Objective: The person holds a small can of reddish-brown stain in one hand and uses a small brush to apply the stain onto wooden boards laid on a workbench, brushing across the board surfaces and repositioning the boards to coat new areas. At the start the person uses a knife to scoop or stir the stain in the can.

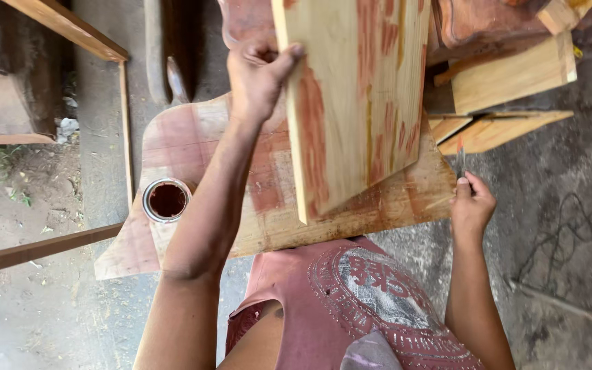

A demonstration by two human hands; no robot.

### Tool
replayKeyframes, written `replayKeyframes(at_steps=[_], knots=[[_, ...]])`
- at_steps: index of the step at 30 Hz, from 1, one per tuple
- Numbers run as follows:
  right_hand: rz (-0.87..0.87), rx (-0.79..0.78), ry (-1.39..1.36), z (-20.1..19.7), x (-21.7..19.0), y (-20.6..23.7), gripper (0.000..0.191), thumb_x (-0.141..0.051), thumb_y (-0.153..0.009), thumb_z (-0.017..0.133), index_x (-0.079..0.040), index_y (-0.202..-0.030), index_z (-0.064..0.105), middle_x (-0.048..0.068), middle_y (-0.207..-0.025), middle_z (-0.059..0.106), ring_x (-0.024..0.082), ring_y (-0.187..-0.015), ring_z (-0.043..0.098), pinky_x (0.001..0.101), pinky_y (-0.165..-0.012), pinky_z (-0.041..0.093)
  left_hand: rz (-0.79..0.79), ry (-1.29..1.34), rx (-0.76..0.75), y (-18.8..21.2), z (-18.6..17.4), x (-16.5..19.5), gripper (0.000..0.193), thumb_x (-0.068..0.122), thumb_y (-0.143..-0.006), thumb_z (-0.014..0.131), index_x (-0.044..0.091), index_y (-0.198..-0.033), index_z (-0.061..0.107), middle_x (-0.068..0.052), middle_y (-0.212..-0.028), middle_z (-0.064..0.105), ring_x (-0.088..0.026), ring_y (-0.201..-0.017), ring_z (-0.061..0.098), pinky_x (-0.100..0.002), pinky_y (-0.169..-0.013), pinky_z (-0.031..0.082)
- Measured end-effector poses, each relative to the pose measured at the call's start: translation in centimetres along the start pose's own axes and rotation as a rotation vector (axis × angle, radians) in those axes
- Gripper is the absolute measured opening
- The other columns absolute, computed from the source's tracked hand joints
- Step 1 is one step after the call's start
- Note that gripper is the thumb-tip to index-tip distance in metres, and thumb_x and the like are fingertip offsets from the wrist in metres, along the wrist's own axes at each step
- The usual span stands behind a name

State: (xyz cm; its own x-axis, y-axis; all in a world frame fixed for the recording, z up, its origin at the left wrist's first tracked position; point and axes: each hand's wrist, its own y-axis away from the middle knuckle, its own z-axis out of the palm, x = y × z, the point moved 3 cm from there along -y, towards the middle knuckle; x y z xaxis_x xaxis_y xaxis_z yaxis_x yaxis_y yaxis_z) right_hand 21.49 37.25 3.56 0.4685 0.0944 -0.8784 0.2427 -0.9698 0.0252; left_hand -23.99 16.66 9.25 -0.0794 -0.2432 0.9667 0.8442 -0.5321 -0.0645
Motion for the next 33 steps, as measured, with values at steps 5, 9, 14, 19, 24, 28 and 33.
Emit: replayKeyframes(at_steps=[5, 9, 14, 19, 24, 28, 33], knots=[[-0.024, -0.041, -0.122, -0.4, -1.0, 0.3, 0.025, -0.007, -0.104, 0.065, 0.003, -0.127, 0.068, 0.003, -0.089, 0.065, 0.007, -0.067, 0.057, 0.0234, -0.058, 0.049, 0.314, -0.210, 0.057, 3.4, 5.0, 8.7, 0.023, 0.016, -0.088, 0.084, 0.001, -0.077, 0.069, 0.001, -0.066, 0.068, -0.002, -0.059, 0.057, -0.024, -0.053, 0.047], [-0.100, -0.111, -0.206, -1.7, -4.1, 2.6, 0.020, -0.004, -0.105, 0.061, 0.006, -0.121, 0.068, 0.005, -0.092, 0.067, 0.009, -0.071, 0.060, 0.0245, -0.060, 0.051, 0.473, -0.375, 0.102, 6.4, 9.1, 13.6, 0.030, 0.019, -0.086, 0.084, 0.000, -0.072, 0.064, -0.004, -0.062, 0.069, -0.006, -0.056, 0.062, -0.026, -0.054, 0.052], [-0.052, -0.224, -0.461, -5.8, -9.3, 6.1, 0.015, -0.005, -0.103, 0.060, 0.004, -0.114, 0.067, 0.007, -0.089, 0.067, 0.012, -0.071, 0.063, 0.0254, -0.058, 0.051, 0.680, -0.518, 0.172, 10.8, 15.5, 16.4, 0.025, 0.026, -0.083, 0.081, 0.005, -0.079, 0.068, -0.007, -0.067, 0.072, -0.017, -0.058, 0.072, -0.032, -0.056, 0.057], [0.078, -0.345, -0.771, -11.3, -12.4, 8.6, 0.011, -0.009, -0.097, 0.065, -0.002, -0.106, 0.066, 0.005, -0.089, 0.065, 0.010, -0.072, 0.059, 0.0234, -0.056, 0.046, 0.825, -0.722, 0.257, 16.0, 23.0, 17.0, 0.031, 0.033, -0.083, 0.078, 0.006, -0.078, 0.062, -0.011, -0.062, 0.067, -0.031, -0.057, 0.068, -0.043, -0.054, 0.054], [-0.114, -0.347, -0.785, -14.3, -13.9, 9.1, 0.017, -0.005, -0.094, 0.076, 0.000, -0.107, 0.067, 0.003, -0.089, 0.062, 0.008, -0.070, 0.053, 0.0214, -0.057, 0.039, 0.877, -0.798, 0.210, 20.9, 29.7, 16.3, 0.035, 0.034, -0.088, 0.074, 0.005, -0.082, 0.054, -0.016, -0.061, 0.064, -0.036, -0.055, 0.066, -0.046, -0.053, 0.053], [-0.433, -0.180, -0.491, -14.6, -14.4, 9.5, 0.036, -0.003, -0.084, 0.086, 0.002, -0.112, 0.066, -0.002, -0.089, 0.059, 0.005, -0.072, 0.049, 0.0202, -0.062, 0.042, 0.774, -0.762, 0.216, 23.5, 32.7, 15.1, 0.040, 0.036, -0.083, 0.076, 0.004, -0.083, 0.051, -0.017, -0.062, 0.065, -0.037, -0.055, 0.066, -0.046, -0.052, 0.054], [-0.573, -0.043, -0.299, -14.3, -13.0, 9.9, 0.034, -0.002, -0.082, 0.086, 0.005, -0.110, 0.068, -0.004, -0.088, 0.060, 0.003, -0.072, 0.046, 0.0191, -0.064, 0.042, 0.742, -0.733, 0.150, 25.3, 34.9, 14.8, 0.047, 0.038, -0.079, 0.079, 0.002, -0.085, 0.048, -0.018, -0.063, 0.065, -0.037, -0.055, 0.068, -0.046, -0.052, 0.055]])
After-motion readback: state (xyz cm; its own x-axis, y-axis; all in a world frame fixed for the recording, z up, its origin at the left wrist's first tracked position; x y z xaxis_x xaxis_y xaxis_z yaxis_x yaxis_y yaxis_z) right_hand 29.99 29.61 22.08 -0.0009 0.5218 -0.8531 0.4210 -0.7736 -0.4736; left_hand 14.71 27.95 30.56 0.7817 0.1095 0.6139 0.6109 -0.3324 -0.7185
